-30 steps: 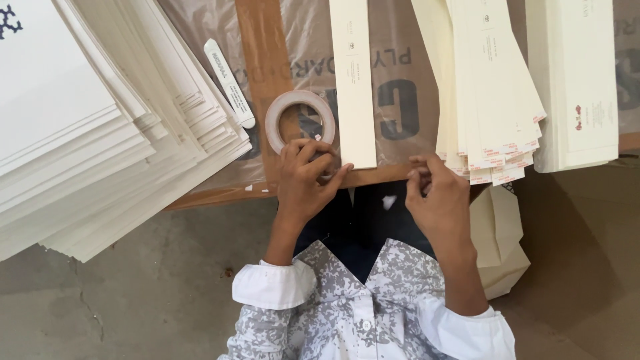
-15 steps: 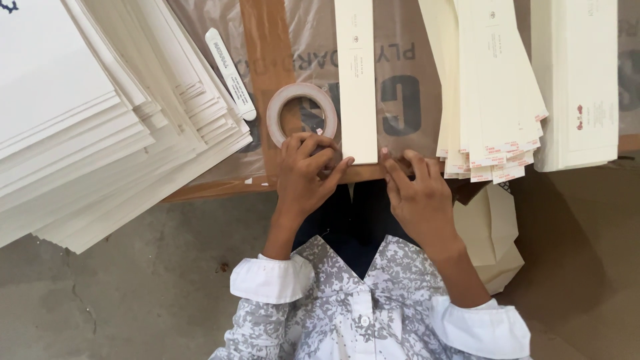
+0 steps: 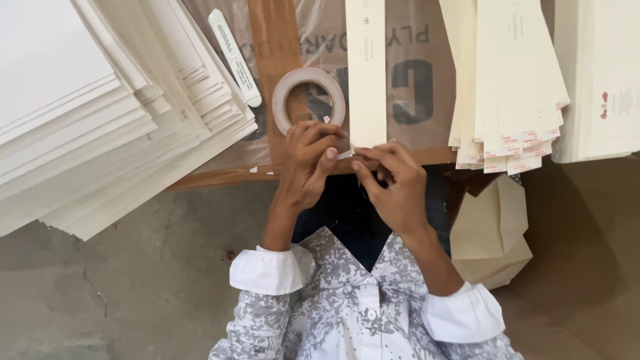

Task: Applying double-sided adhesive strips to the edges of cardboard components.

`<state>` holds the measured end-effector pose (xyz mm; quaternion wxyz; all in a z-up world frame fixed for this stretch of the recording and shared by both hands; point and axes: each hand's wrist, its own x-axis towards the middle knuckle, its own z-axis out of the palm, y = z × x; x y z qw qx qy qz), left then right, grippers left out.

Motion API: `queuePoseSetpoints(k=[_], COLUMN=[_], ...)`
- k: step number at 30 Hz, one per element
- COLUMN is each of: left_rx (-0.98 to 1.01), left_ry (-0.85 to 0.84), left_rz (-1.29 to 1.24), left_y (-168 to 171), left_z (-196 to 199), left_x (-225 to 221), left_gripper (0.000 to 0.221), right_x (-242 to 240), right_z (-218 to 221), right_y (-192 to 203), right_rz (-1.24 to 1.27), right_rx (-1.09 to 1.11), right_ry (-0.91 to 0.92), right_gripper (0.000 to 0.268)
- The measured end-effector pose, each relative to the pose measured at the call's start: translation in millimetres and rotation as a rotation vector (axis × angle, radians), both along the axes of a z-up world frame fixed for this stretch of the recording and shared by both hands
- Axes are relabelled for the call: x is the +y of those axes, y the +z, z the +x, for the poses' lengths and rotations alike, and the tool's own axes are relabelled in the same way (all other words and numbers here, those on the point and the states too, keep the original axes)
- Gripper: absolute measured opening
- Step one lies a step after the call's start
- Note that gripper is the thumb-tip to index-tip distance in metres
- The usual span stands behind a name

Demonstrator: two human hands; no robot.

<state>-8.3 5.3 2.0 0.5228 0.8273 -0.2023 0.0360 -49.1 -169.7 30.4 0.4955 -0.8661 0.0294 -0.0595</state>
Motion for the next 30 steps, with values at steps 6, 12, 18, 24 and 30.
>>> queuePoseSetpoints(k=[6, 12, 18, 24, 30], left_rx=[-0.009, -0.153, -0.235, -0.097, -0.091], left_ry=[0.018, 0.198, 0.283, 0.111, 0.177], left_rz=[0.047, 0.176, 0.426, 0.366, 0.405], left_y=[-4.8, -20.0, -16.6, -9.6, -23.0], left_z=[0.1, -1.8, -3.4, -2.7, -1.8], left_x=[-1.5, -15.1, -14.2, -11.3, -18.2], left_gripper=[0.043, 0.045, 0.033, 0.016, 0.016], right_x=[4.2, 6.5, -16.8, -58.9, -64.6], right_z=[7.4, 1.3, -10.0, 3.9, 12.1], right_y=[-6.2, 6.3, 1.0, -16.3, -32.3], right_rz=[-0.026, -0.274, -0.21, -0.127, -0.07], right_rx=[-0.025, -0.263, -0.164, 0.05, 0.092], right_ry=[0.012, 0.09, 0.024, -0.051, 0.008], right_gripper=[0.011, 0.01, 0.01, 0.017, 0.014])
